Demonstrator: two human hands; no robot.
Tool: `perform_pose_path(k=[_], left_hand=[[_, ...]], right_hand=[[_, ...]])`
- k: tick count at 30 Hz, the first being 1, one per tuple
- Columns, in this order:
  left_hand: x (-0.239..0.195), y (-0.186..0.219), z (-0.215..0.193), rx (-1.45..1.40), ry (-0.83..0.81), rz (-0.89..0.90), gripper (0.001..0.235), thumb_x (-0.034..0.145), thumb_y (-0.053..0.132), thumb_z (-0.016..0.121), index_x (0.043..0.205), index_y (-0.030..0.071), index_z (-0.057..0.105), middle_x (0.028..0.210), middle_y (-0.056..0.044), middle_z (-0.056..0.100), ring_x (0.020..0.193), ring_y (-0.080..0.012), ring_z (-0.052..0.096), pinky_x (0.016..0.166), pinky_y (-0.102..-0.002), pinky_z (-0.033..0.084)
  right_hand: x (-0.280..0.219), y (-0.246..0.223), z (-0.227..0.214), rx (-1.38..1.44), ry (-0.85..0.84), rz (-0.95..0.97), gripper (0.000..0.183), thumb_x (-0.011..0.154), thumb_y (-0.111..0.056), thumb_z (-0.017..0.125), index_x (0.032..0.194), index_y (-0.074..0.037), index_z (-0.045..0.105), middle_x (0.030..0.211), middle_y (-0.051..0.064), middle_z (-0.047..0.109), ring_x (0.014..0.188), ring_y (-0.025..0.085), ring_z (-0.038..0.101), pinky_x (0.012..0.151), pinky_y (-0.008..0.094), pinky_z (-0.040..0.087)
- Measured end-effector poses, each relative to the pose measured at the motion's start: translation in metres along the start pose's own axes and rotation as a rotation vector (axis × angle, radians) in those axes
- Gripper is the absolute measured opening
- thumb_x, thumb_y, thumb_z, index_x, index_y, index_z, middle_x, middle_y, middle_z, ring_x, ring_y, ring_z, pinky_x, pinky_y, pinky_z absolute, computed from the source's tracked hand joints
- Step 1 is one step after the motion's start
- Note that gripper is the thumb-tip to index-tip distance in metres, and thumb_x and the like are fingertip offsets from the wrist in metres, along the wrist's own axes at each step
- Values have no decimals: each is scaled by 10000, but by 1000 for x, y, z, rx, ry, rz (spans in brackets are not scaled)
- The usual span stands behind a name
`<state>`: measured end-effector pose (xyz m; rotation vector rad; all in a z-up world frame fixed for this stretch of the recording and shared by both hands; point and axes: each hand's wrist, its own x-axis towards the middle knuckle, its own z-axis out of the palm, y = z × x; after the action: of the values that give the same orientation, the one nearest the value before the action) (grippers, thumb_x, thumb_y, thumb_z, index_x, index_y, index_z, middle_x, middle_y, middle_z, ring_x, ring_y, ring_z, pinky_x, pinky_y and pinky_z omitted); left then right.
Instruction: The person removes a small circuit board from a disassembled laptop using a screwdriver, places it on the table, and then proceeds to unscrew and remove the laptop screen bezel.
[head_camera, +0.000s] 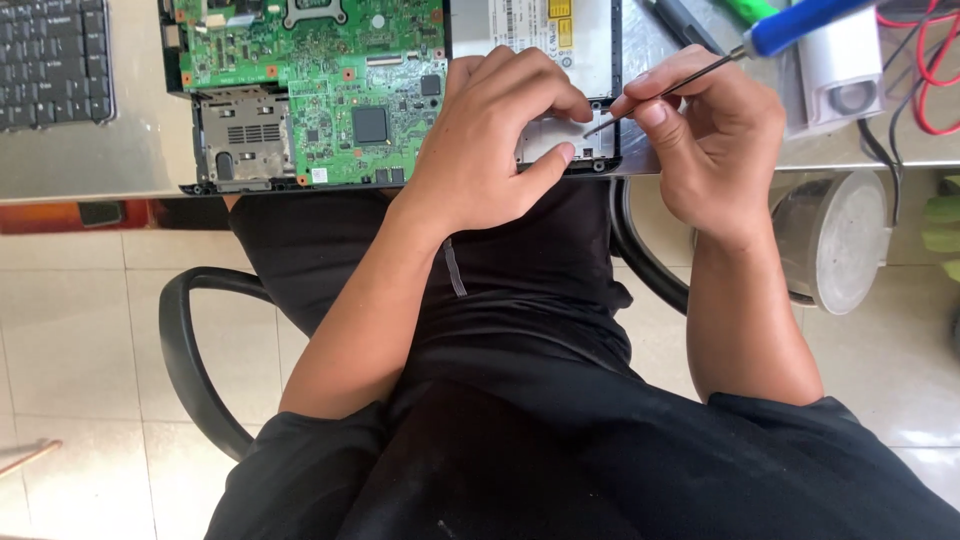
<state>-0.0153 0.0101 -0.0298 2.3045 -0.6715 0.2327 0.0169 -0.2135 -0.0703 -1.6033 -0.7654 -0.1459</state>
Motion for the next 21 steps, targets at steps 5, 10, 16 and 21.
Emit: perform_pose_path(k=[5, 10, 16, 21], left_hand=[[-1, -5, 5, 18, 19, 15, 186, 1006, 344, 656, 1032, 160, 657, 1032, 3, 593, 1033, -242, 580, 918, -431, 335], [1, -6, 5, -68, 89, 15, 104, 956, 133, 750, 958, 147, 647, 961, 16, 610, 949, -212, 615, 912, -404, 371], [47, 2, -12, -127, 38, -4, 113, 959, 85, 727, 881, 77, 645, 893, -36, 610, 793, -178, 597, 755, -330, 492], [132, -24, 14, 78, 25, 42, 140, 954, 102, 608, 861, 149, 702, 891, -21, 659, 853, -249, 619, 650, -391, 446]], right_hand=[[0, -1, 4, 30, 60, -17, 123, 1149, -73, 592, 1123, 47, 579, 1029, 216, 624, 990, 329, 700, 906, 380, 551], [-1, 4, 9, 52, 229, -12, 165, 1133, -138, 592, 1128, 25, 569, 1043, 174, 603, 958, 280, 679, 847, 352, 568], [4, 5, 12, 151, 539, -9, 91, 1136, -157, 521, 1128, -67, 511, 1022, 153, 602, 689, 205, 556, 679, 269, 458], [6, 4, 16, 142, 583, -37, 97, 1130, -160, 507, 1121, -63, 499, 1011, 156, 599, 642, 192, 538, 660, 279, 455]])
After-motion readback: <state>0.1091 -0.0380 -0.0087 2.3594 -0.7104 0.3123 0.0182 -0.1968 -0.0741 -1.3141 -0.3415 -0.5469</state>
